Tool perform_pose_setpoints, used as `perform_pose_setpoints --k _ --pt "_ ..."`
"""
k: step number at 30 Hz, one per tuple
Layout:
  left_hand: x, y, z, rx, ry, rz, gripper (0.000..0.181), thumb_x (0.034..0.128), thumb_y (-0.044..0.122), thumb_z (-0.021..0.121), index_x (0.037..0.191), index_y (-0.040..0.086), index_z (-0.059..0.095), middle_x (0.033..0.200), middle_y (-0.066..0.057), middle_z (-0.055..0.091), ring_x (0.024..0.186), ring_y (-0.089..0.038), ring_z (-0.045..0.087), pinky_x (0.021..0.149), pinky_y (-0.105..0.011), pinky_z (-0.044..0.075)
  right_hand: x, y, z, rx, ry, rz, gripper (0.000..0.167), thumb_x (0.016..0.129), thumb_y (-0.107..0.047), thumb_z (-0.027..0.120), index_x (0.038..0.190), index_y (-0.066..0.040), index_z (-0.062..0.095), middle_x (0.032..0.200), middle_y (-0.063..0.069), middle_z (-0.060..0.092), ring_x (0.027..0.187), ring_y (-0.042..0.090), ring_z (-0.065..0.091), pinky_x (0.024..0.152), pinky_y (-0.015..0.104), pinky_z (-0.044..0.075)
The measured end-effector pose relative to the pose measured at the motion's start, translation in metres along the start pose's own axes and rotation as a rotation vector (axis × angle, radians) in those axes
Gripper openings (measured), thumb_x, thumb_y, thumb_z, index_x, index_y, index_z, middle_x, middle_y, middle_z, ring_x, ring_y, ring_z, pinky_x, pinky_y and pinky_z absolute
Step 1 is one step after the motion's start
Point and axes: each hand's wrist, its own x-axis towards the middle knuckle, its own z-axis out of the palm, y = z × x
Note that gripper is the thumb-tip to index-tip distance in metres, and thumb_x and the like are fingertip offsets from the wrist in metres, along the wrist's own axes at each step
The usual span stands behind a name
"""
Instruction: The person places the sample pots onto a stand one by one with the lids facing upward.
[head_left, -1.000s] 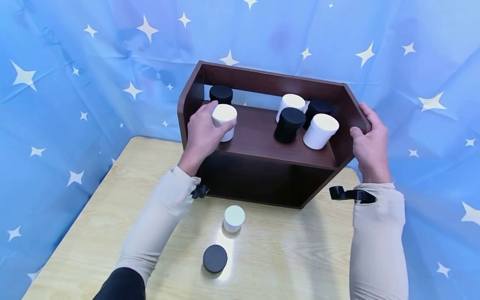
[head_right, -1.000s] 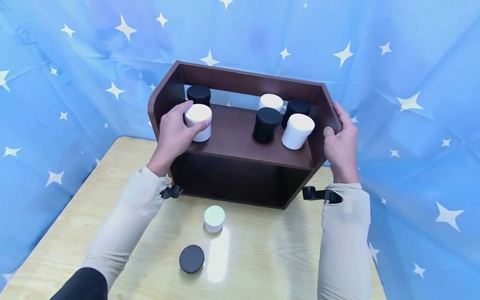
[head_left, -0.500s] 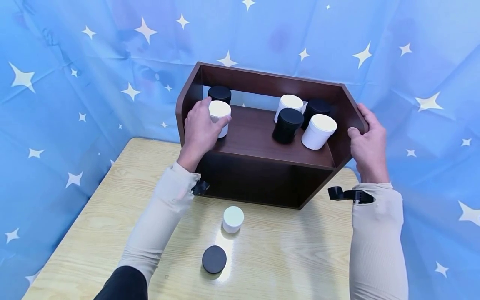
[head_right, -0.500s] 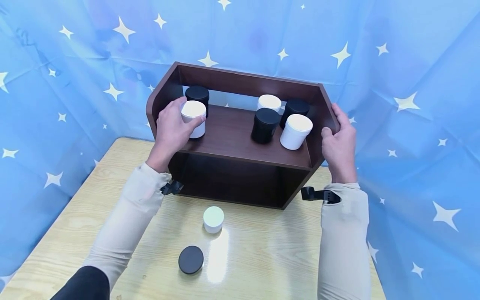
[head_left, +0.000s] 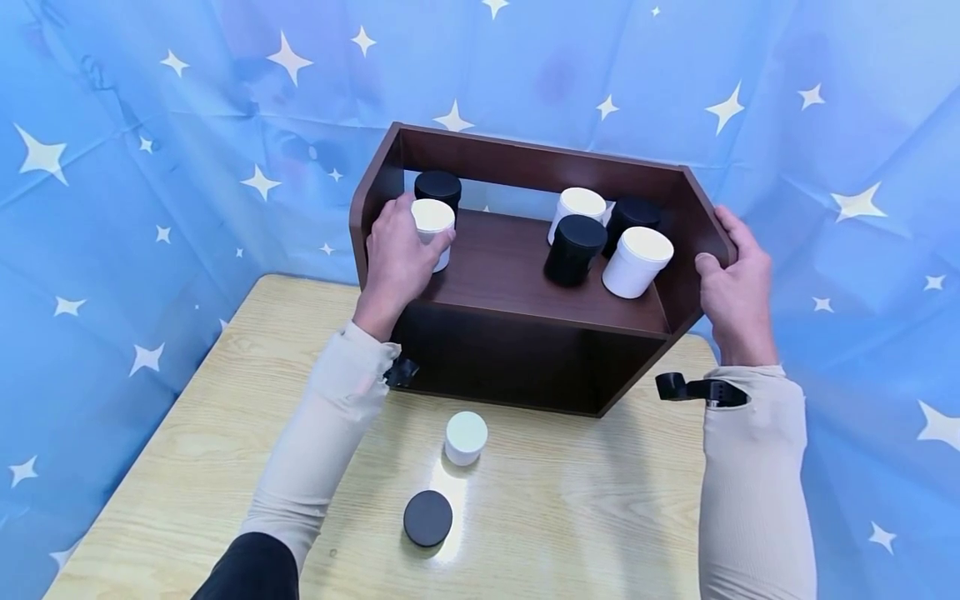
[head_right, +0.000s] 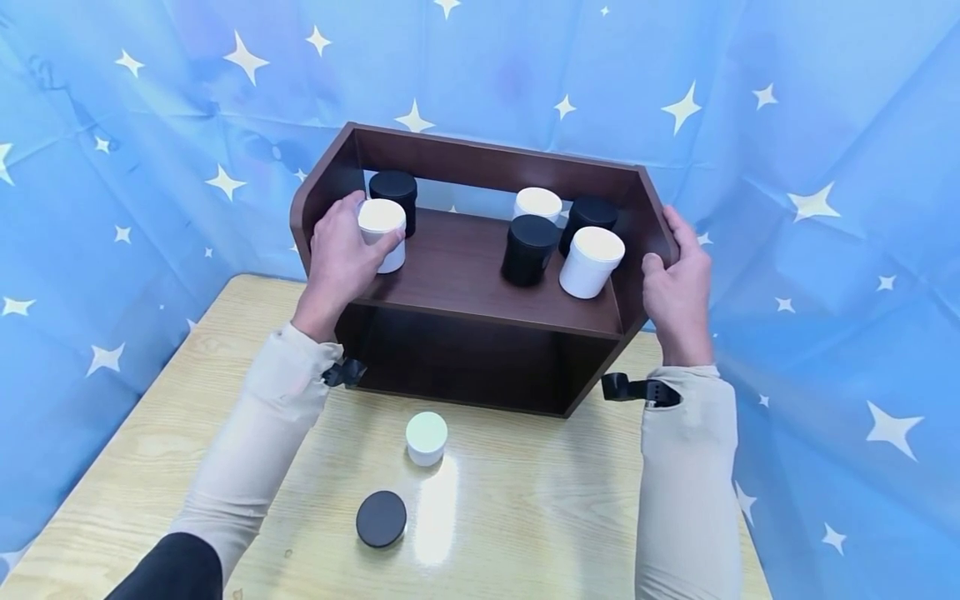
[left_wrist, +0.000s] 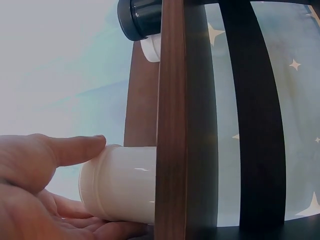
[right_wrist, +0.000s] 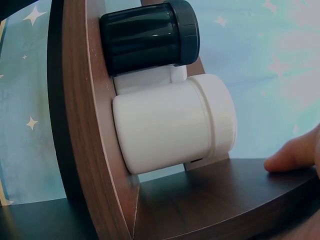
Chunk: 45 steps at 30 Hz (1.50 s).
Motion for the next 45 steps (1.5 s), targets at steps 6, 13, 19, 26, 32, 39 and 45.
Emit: perform_pose_setpoints --k 6,13,19,26,32,39,45 --pt "0.000 -0.001 0.001 -0.031 0.001 -0.022 0.086 0.0898 0.036 0.074 0.156 0.005 0.028 0.151 -0.018 0.046 0.136 -0.035 0.049 0.114 -0.052 0.040 -0.001 0.000 0.000 0.004 -0.005 0.005 0.061 0.101 -0.007 0.040 0.154 -0.037 0.035 0.165 0.000 0.030 0.132 0.021 0.045 0.089 0.016 0.044" --pt "-0.005 0.000 0.000 -0.040 0.062 0.012 0.092 0.0867 0.040 0.076 0.157 0.007 0.026 0.152 -0.017 0.046 0.137 -0.034 0.048 0.114 -0.055 0.038 0.000 0.000 0.000 -0.011 0.006 -0.002 0.061 0.100 -0.007 0.040 0.154 -0.036 0.036 0.164 0.000 0.031 0.130 0.020 0.046 0.087 0.015 0.044" --pt "-0.020 0.005 0.000 -0.055 0.231 0.139 0.080 0.0873 0.037 0.076 0.150 0.006 0.038 0.146 -0.017 0.052 0.130 -0.033 0.056 0.105 -0.051 0.048 0.001 -0.001 -0.001 0.000 0.004 -0.009 0.063 0.099 -0.004 0.039 0.154 -0.035 0.037 0.164 -0.002 0.031 0.132 0.021 0.045 0.088 0.015 0.044" --pt "-0.043 0.007 0.002 -0.060 0.341 0.465 0.061 0.0901 0.032 0.075 0.138 0.000 0.053 0.130 -0.018 0.065 0.106 -0.032 0.067 0.084 -0.047 0.059 0.001 0.000 0.000 0.033 0.011 -0.011 0.063 0.098 -0.003 0.040 0.154 -0.033 0.039 0.163 0.001 0.033 0.131 0.021 0.046 0.087 0.015 0.044" --pt "-0.062 0.010 -0.003 -0.042 0.296 0.654 0.053 0.0868 0.033 0.079 0.127 0.002 0.063 0.121 -0.013 0.072 0.106 -0.025 0.071 0.077 -0.039 0.060 0.000 0.001 0.000 0.039 0.018 -0.037 0.064 0.097 0.001 0.040 0.154 -0.029 0.040 0.161 0.003 0.035 0.126 0.019 0.048 0.085 0.014 0.045" --pt "-0.093 -0.003 0.009 -0.362 0.003 0.740 0.058 0.0770 0.024 0.088 0.125 0.002 0.064 0.116 -0.009 0.075 0.113 -0.018 0.071 0.100 -0.029 0.053 0.001 0.000 -0.001 -0.030 0.015 -0.028 0.064 0.097 -0.002 0.040 0.154 -0.033 0.039 0.162 0.002 0.035 0.127 0.019 0.047 0.086 0.015 0.045" --pt "-0.115 -0.031 0.033 -0.381 -0.251 0.618 0.061 0.0776 0.025 0.087 0.130 0.006 0.061 0.122 -0.004 0.073 0.116 -0.014 0.070 0.101 -0.027 0.053 0.001 0.000 0.000 -0.014 0.019 -0.022 0.065 0.096 -0.001 0.040 0.153 -0.032 0.040 0.161 0.003 0.036 0.125 0.017 0.048 0.085 0.015 0.045"
